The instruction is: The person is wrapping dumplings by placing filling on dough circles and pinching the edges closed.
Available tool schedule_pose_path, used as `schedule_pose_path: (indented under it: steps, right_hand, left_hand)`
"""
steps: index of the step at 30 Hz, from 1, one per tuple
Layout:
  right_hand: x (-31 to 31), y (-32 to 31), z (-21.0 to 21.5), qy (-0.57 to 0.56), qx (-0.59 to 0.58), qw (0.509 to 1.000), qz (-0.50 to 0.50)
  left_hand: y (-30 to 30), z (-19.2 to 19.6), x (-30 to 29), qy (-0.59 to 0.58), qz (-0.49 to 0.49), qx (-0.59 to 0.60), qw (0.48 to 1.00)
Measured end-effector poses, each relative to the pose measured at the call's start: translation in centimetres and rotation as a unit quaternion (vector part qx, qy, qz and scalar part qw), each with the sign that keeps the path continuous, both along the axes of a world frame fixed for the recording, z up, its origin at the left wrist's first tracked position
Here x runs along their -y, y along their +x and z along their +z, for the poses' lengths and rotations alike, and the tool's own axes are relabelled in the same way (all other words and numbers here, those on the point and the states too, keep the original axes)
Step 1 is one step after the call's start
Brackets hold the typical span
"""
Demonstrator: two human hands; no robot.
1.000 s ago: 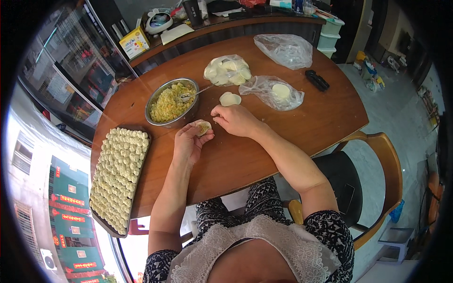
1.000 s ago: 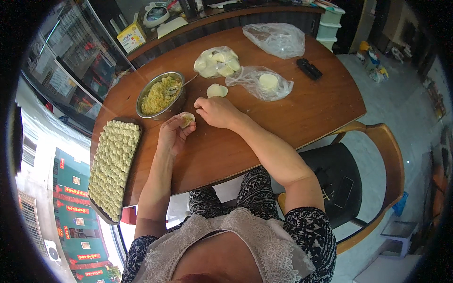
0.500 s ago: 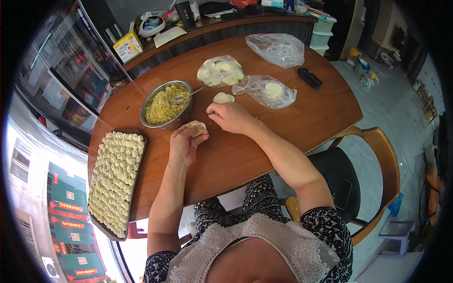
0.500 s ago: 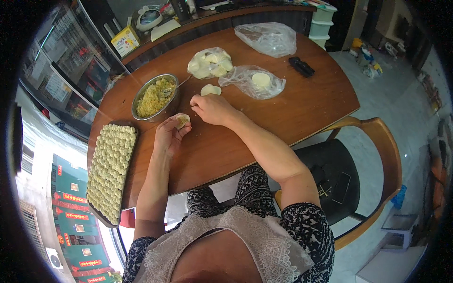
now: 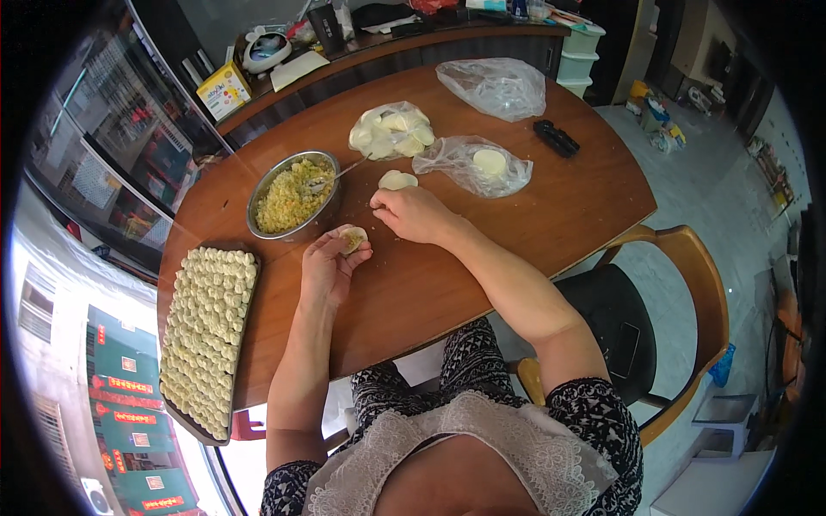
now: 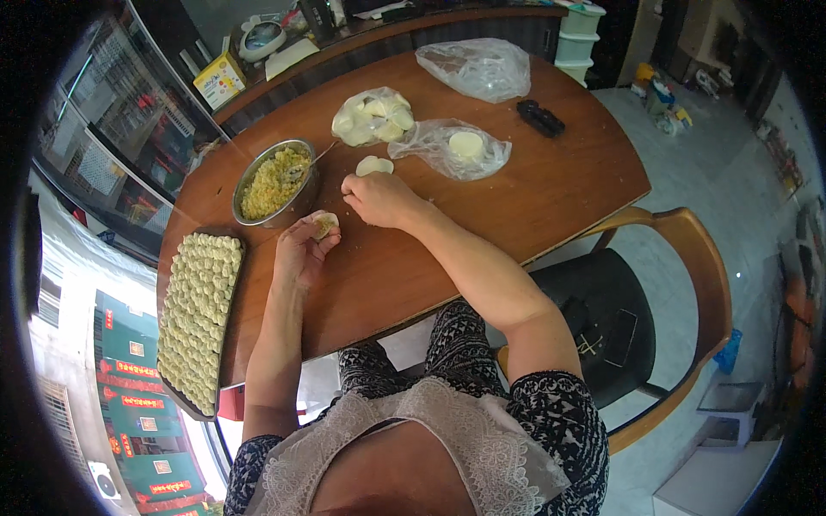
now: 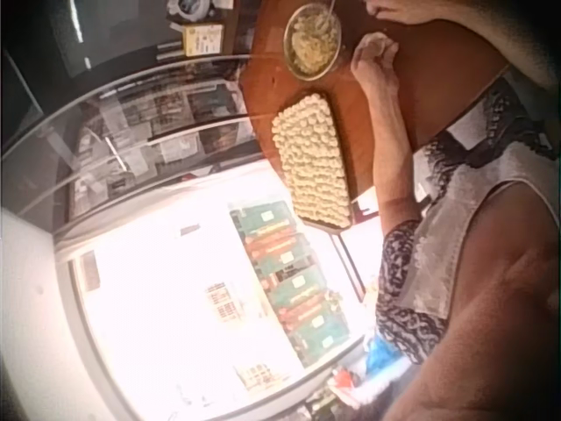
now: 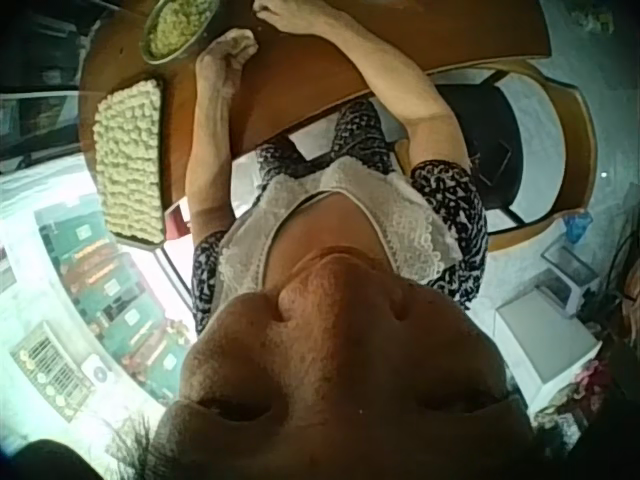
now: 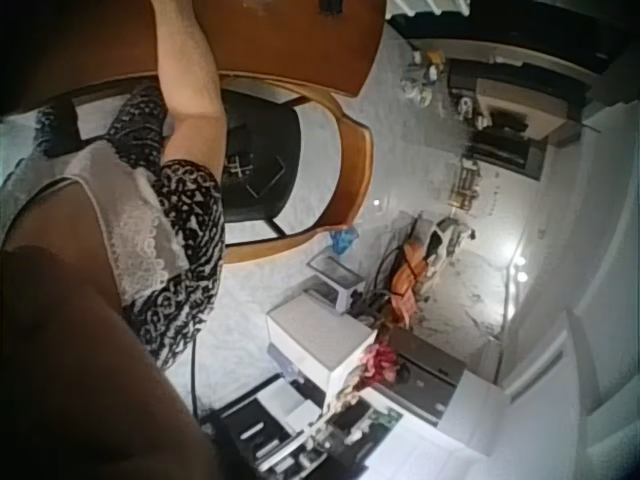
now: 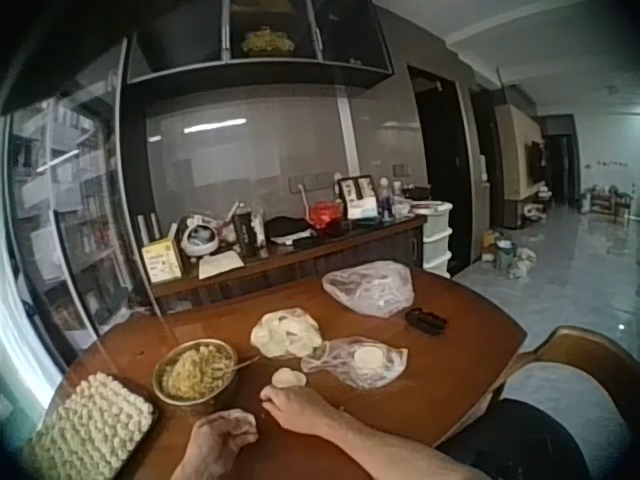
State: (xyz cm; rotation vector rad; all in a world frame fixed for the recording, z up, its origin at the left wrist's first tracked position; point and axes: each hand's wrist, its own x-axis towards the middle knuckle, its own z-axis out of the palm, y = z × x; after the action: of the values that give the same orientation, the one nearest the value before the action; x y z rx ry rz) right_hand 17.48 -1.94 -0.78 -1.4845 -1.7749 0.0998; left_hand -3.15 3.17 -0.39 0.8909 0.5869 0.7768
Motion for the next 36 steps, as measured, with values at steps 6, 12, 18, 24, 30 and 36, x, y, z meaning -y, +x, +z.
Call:
schedule_pose_path:
  steps: [6, 12, 18, 24, 30, 36]
  right_hand:
    - [0.0, -0.7, -0.1, -0.023, 0.005, 0.999, 0.031]
    - [0.1, -0.7, -0.2, -0.037, 0.013, 0.998, 0.046]
    - [0.4, -1.1, 0.2, -0.008, -0.017, 0.999, 0.039]
    - [0.3, -1.1, 0.1, -0.066, 0.03, 0.996, 0.055]
    - [0.3, -1.1, 0.4, -0.021, -0.002, 0.998, 0.061]
    - [0.4, -1.1, 0.2, -0.032, -0.003, 0.997, 0.072]
  left_hand:
    - [-0.1, 0.0, -0.1, -0.007, 0.01, 0.009, 1.0]
    - [0.0, 0.2, -0.2, 0.001, 0.004, 0.011, 1.0]
    - [-0.1, 0.5, 0.0, 0.015, 0.005, -0.006, 1.0]
    - [-0.2, 0.3, -0.1, 0.015, 0.001, 0.018, 1.0]
    - [-0.1, 0.2, -0.5, 0.016, -0.005, 0.044, 0.999]
    - [-0.2, -0.3, -0.5, 0.033, -0.046, 0.061, 0.997]
